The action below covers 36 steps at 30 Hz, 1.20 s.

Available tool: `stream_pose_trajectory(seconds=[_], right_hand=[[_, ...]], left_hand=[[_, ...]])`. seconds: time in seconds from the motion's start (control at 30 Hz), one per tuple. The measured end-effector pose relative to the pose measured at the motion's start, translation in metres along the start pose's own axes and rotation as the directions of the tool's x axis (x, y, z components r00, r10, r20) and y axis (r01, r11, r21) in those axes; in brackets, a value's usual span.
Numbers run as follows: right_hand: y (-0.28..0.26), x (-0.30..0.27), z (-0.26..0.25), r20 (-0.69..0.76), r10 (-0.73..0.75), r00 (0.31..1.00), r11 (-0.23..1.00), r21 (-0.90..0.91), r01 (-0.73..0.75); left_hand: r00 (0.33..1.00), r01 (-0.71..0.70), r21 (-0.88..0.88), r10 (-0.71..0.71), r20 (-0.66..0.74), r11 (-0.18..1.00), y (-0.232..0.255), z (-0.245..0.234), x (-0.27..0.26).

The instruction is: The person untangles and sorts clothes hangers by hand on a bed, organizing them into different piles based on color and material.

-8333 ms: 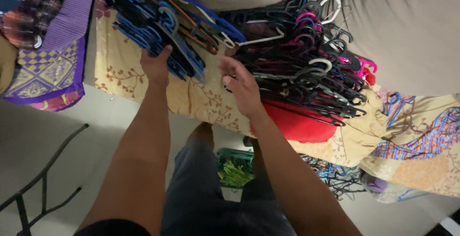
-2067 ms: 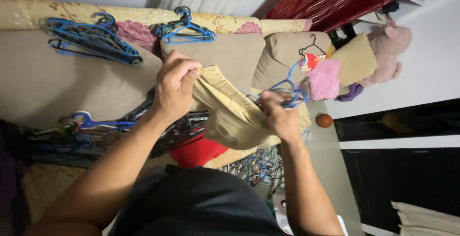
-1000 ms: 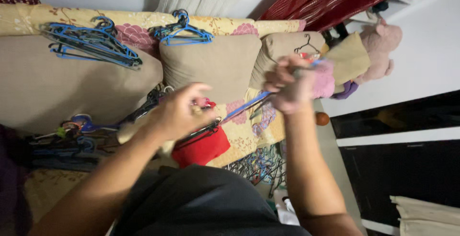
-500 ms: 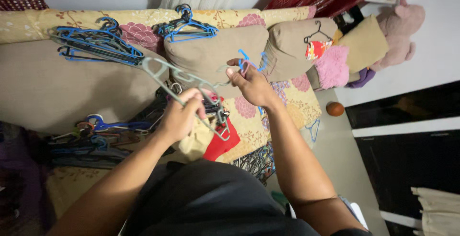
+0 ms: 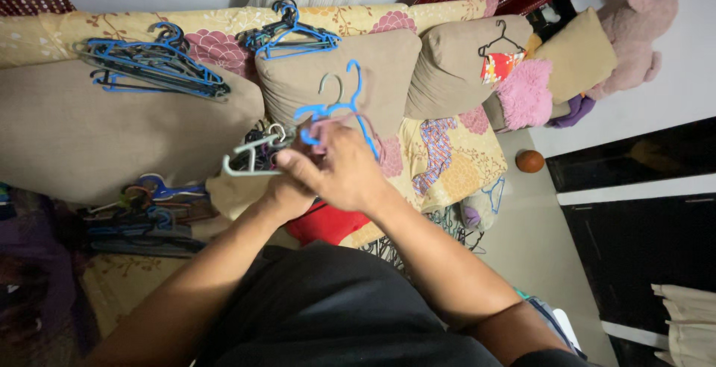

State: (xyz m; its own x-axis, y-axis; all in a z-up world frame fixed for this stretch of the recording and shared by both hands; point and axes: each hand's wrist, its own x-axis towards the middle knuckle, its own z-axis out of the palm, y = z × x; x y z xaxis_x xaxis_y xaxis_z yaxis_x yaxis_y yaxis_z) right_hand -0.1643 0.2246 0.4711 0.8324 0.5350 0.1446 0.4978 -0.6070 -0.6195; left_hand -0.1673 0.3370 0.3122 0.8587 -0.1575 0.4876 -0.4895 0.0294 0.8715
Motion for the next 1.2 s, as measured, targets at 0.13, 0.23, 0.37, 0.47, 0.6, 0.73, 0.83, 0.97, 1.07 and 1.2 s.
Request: stream_pose_trajectory(seconds=[0.13, 0.23, 0.37, 0.47, 0.6, 0.73, 0.83, 0.97, 1.07, 1.2], right_hand=[[-0.01, -0.002, -0.003, 0.074, -0.132, 0.988, 0.991, 0.02, 0.131], [-0.008, -0.005, -0.002, 0.18, -0.198, 0.964, 0.98, 0.013, 0.199], [-0.006, -0.01, 0.009, 0.213, -0.372, 0.904, 0.927, 0.028, 0.375], [-0.007, -0.01, 0.019, 0.102, -0.42, 0.902, 0.897, -0.103, 0.43], [-0.016, -0.016, 0.034, 0.089, -0.387, 0.918, 0.868, -0.3, 0.395], [-0.023, -0.012, 0.032, 0.022, -0.383, 0.923, 0.919, -0.094, 0.384], [-0.031, -0.01, 0.02, 0.09, -0.339, 0.936, 0.94, 0.0, 0.34], [-0.047, -0.003, -0.003, 0.221, -0.202, 0.954, 0.978, -0.008, 0.209], [-0.049, 0.004, -0.031, 0.334, -0.118, 0.935, 0.992, 0.008, 0.122], [-0.012, 0.021, -0.063, 0.287, -0.011, 0.958, 0.998, -0.053, 0.028]], left_hand=[[0.992, 0.041, 0.168, -0.06, 0.111, 0.985, -0.019, -0.001, 0.002], [0.916, -0.383, 0.365, 0.299, 0.268, 0.848, -0.02, -0.017, 0.006], [0.987, -0.05, -0.638, 0.134, 0.084, 0.768, -0.008, -0.005, -0.001], [0.999, -0.011, -0.378, -0.008, -0.05, 0.926, -0.001, 0.007, -0.006], [0.984, 0.05, -0.368, -0.108, -0.139, 0.928, 0.018, 0.021, -0.001], [0.956, -0.07, -0.043, 0.055, -0.29, 0.997, 0.031, 0.008, 0.003], [0.97, -0.184, -0.248, 0.134, -0.204, 0.951, 0.014, -0.002, 0.007], [0.952, -0.199, 0.229, 0.243, -0.183, 0.953, -0.011, -0.007, -0.002], [0.967, -0.017, -0.246, -0.046, -0.249, 0.969, -0.017, -0.006, -0.009], [0.952, 0.117, -0.271, -0.186, -0.244, 0.955, -0.007, -0.021, -0.012]])
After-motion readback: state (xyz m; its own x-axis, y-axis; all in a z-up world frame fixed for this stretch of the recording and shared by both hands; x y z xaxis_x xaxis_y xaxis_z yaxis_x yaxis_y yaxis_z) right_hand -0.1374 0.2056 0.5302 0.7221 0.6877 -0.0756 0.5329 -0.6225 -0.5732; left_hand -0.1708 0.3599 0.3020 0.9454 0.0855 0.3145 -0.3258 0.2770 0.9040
